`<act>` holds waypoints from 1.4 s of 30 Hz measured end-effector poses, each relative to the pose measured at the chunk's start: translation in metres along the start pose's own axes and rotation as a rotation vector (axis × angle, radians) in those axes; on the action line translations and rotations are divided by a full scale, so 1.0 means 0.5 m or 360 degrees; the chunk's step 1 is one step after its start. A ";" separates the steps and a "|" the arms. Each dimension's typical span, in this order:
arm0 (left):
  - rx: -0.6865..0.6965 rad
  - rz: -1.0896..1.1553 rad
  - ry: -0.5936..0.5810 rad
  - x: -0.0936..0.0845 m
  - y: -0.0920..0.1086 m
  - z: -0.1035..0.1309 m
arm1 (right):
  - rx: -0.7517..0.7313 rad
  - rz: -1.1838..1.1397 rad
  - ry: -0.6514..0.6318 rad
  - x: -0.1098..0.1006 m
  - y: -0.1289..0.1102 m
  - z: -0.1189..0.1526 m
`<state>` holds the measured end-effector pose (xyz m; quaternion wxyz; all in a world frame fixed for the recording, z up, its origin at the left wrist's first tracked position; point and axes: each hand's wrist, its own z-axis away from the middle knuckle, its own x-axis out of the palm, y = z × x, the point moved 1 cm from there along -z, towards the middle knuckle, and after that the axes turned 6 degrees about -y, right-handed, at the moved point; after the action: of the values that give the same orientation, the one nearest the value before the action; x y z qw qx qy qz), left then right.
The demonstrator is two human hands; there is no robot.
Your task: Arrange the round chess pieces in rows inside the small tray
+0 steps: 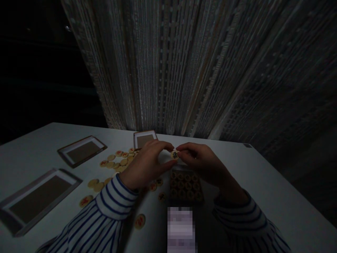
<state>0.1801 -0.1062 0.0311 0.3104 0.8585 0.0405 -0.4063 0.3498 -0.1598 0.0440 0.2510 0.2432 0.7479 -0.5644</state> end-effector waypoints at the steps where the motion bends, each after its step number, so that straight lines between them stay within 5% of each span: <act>1: -0.0105 0.0156 -0.0015 0.001 -0.003 -0.002 | 0.0004 0.0003 0.0002 -0.001 0.001 0.000; 7: -0.0597 0.0955 -0.0060 0.011 -0.018 -0.012 | -0.0069 0.0099 0.0016 0.002 0.008 -0.003; 12: -0.0829 0.1157 -0.0100 0.019 -0.025 -0.013 | -0.0135 0.0182 -0.0014 0.006 0.006 -0.005; 28: -0.0825 0.1080 -0.0080 0.024 -0.027 -0.011 | -0.0328 0.0918 -0.0076 0.020 -0.002 -0.001; 42: -0.0727 0.0571 -0.0081 0.024 -0.041 -0.007 | -0.0084 0.1166 -0.0278 0.024 0.016 -0.010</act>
<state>0.1838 -0.0898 0.0140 0.5636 0.7493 -0.0294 -0.3465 0.3455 -0.1522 0.0315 0.5052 0.4389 0.6013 -0.4365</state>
